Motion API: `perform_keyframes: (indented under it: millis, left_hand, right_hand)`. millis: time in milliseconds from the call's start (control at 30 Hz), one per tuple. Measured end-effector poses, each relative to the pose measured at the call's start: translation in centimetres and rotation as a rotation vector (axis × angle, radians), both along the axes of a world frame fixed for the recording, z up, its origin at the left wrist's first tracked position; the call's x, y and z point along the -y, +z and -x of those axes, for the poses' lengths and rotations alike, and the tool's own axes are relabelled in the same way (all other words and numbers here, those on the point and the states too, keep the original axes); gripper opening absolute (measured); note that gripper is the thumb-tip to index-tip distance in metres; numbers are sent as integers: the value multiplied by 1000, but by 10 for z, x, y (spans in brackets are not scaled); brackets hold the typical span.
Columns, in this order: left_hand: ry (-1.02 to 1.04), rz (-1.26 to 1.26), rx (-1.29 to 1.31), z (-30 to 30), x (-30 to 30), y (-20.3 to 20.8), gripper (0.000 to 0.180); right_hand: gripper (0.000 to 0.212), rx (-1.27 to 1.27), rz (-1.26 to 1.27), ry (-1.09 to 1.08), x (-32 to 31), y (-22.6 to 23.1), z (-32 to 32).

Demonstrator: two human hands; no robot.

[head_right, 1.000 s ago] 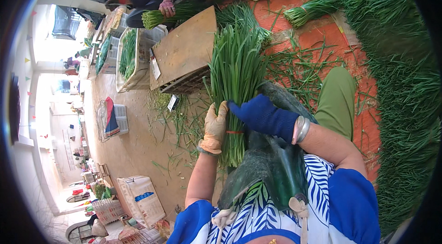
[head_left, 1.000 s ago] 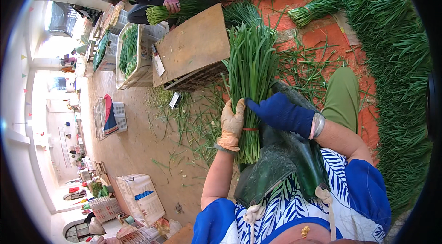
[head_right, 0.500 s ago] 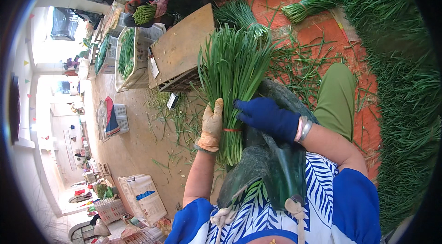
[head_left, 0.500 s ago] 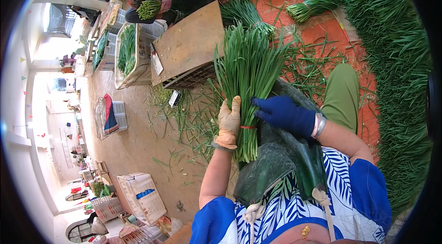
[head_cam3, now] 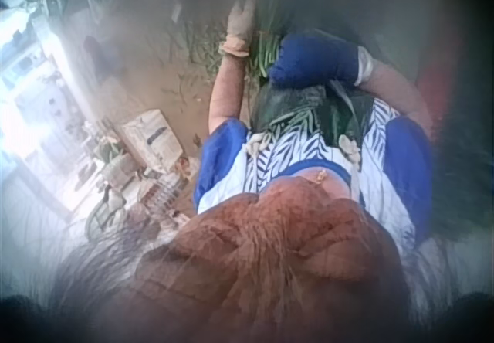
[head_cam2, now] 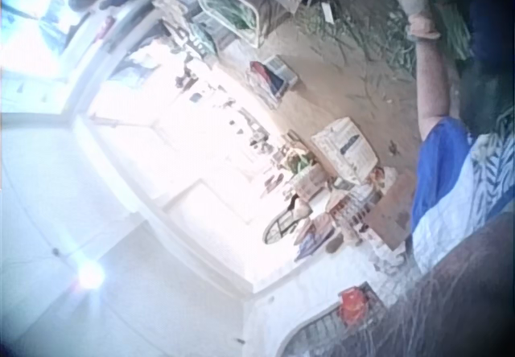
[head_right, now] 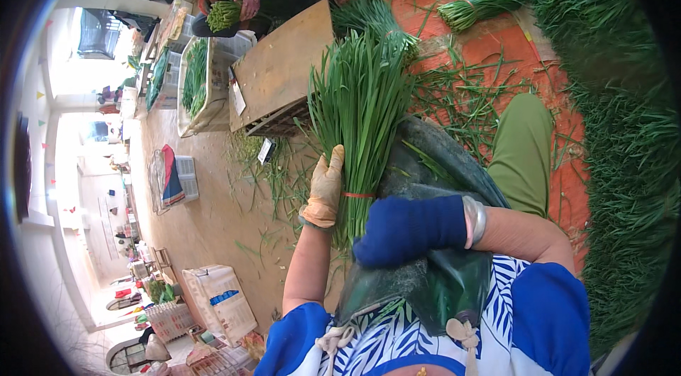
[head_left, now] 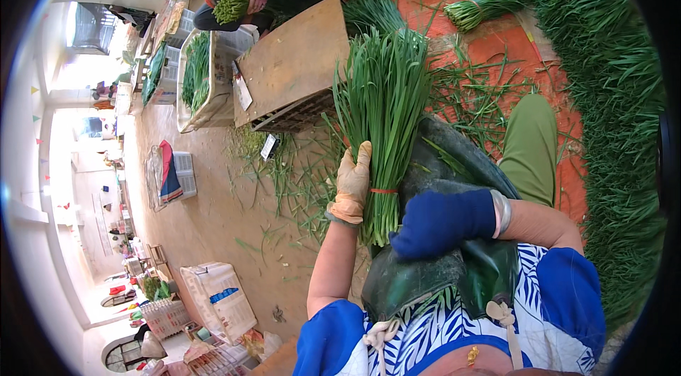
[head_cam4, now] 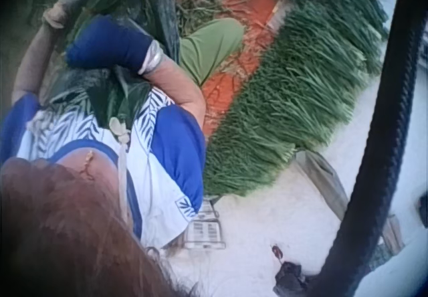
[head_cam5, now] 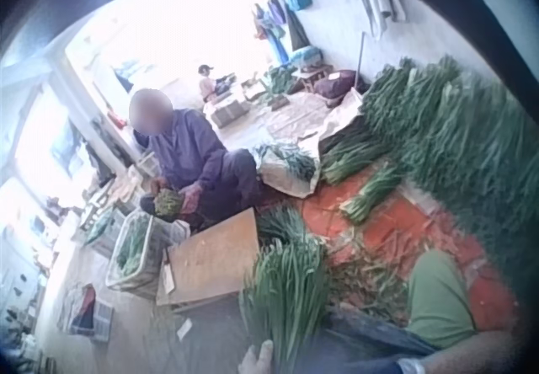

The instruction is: The person bundles chives by hand, securing them with rubber bands and placing the finished bundles onto a pile.

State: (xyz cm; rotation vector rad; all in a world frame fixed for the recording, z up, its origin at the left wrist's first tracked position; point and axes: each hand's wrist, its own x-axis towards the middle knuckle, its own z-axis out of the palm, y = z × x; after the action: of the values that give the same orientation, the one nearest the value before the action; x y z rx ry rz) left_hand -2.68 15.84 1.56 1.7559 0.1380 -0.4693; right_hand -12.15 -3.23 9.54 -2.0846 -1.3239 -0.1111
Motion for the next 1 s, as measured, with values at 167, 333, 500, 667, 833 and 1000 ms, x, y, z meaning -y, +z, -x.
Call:
perform_keyframes:
  millis: [167,333,500,667,833,1000]
  left_hand:
    - [-40,-112,73,8,21,27,49]
    - [-184,-16,185,5,7,4,53]
    - [-141,213,-30,4,9,14,51]
    - [-103,67,70,2,5,2,49]
    - [-162,-203,247,9,16,17,54]
    - [-147,-164,247,8,12,10,60]
  right_hand:
    - [15,3,79,-269,14,-20,-9]
    - [28,211,-74,-636,21,-32,-37]
    - [28,-22,177,-659,21,-73,-16]
    - [24,20,-10,-687,20,-87,-12]
    - [22,-251,-163,-673,31,-68,-18]
    - [21,-405,-670,-788,31,-71,-46]
